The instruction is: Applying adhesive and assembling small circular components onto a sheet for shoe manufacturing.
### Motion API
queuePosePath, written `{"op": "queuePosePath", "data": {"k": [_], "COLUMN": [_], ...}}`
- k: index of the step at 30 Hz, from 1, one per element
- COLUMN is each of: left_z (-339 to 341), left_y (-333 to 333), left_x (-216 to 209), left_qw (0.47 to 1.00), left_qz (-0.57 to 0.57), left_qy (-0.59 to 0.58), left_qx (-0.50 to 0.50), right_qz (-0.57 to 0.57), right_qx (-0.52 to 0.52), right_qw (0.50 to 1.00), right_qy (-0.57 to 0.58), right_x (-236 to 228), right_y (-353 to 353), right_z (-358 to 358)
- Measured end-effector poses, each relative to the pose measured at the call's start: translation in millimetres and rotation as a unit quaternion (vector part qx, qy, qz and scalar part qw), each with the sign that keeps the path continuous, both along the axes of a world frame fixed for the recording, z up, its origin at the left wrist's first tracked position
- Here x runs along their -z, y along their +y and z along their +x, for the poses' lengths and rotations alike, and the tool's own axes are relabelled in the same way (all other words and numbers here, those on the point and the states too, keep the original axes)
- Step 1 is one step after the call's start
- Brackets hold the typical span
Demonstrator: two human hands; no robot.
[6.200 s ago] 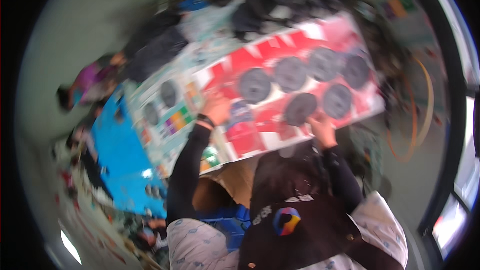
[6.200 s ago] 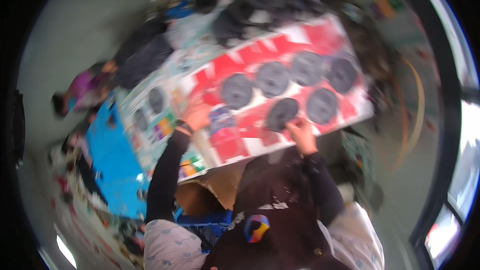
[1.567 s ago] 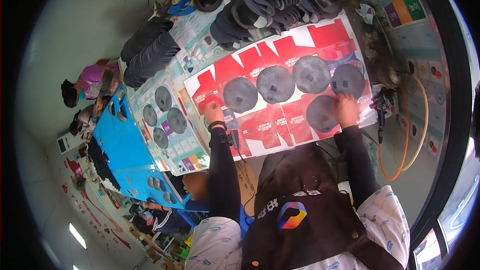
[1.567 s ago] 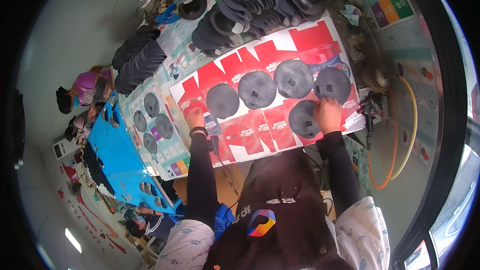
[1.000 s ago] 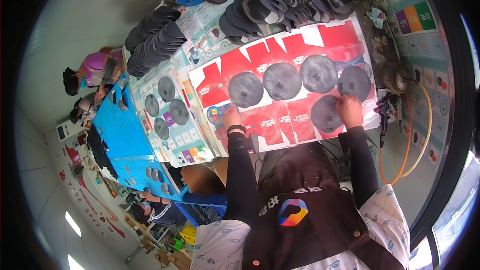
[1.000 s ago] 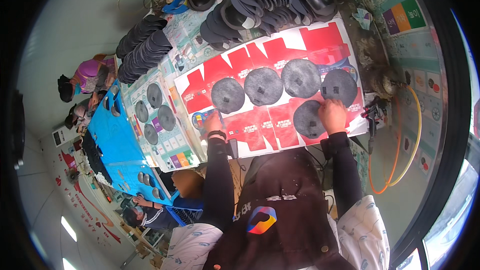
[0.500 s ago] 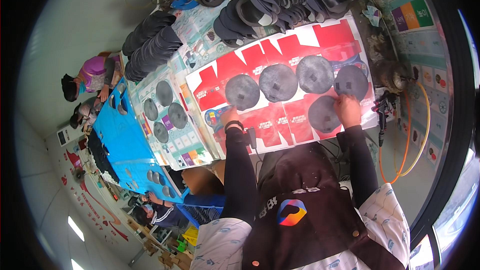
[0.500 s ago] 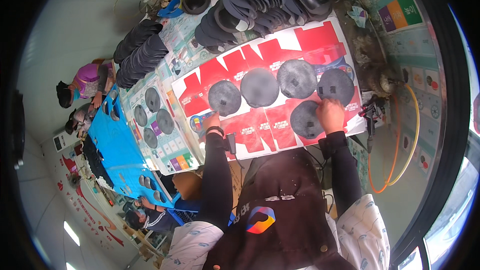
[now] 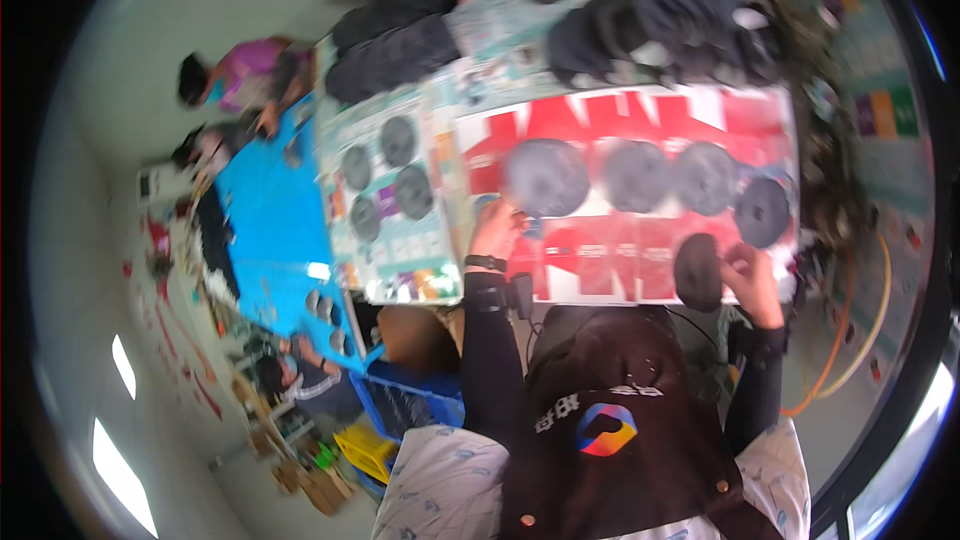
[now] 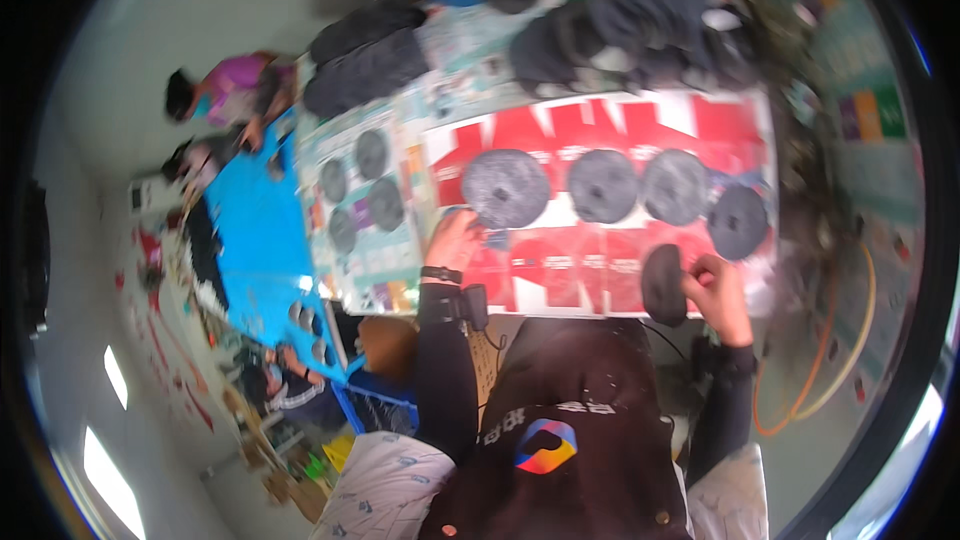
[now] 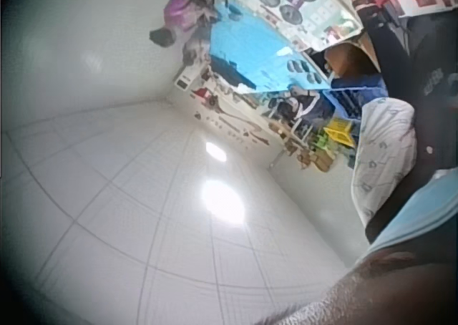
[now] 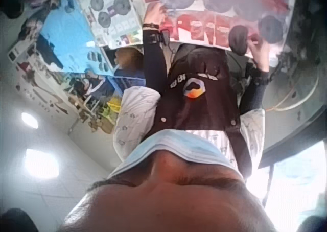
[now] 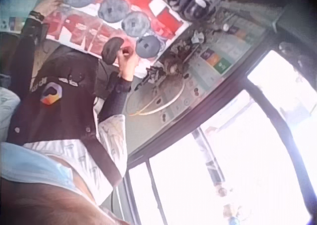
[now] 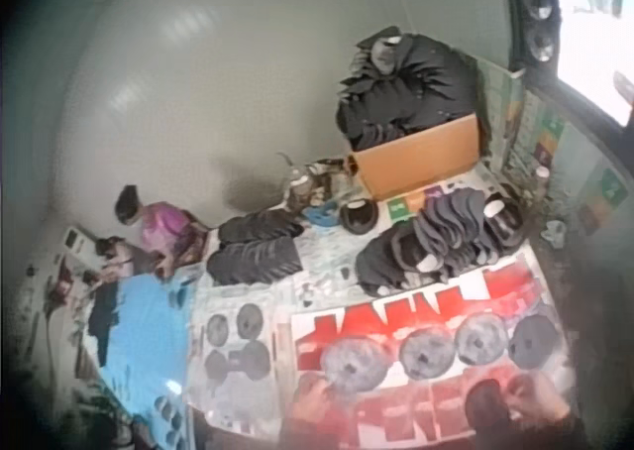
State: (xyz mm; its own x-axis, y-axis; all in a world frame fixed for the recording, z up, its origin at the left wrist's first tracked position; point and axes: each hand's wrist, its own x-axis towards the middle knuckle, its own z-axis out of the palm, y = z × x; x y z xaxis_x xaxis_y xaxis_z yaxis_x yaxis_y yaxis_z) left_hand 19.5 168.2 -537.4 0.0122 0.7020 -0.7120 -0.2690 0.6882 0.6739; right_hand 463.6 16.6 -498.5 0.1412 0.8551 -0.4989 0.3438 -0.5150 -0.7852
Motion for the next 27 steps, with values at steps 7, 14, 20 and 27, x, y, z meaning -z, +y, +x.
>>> {"op": "queuePosePath", "data": {"k": [7,14,20,27], "left_z": [-184.6,-456.3,-573.6,-606.7], "left_y": [-60.5,-136.7,-153.7,-148.1], "left_x": [-16.6,58.1,108.3,135.6], "left_qw": [0.991,0.938,0.903,0.908], "left_qz": [0.015,0.016,0.029,0.075], "left_qy": [0.109,0.318,0.389,0.373], "left_qx": [-0.08,-0.137,-0.183,-0.172], "right_qz": [0.124,0.127,0.041,0.104], "right_qx": [-0.061,-0.194,-0.121,-0.094], "right_qw": [0.988,0.966,0.931,0.987], "right_qy": [-0.064,0.113,0.342,0.072], "right_x": [-5.3,-52.1,-15.6,135.8], "right_y": [28.7,83.4,99.8,96.0], "right_z": [-95.0,-376.7,-569.5,-638.7]}}
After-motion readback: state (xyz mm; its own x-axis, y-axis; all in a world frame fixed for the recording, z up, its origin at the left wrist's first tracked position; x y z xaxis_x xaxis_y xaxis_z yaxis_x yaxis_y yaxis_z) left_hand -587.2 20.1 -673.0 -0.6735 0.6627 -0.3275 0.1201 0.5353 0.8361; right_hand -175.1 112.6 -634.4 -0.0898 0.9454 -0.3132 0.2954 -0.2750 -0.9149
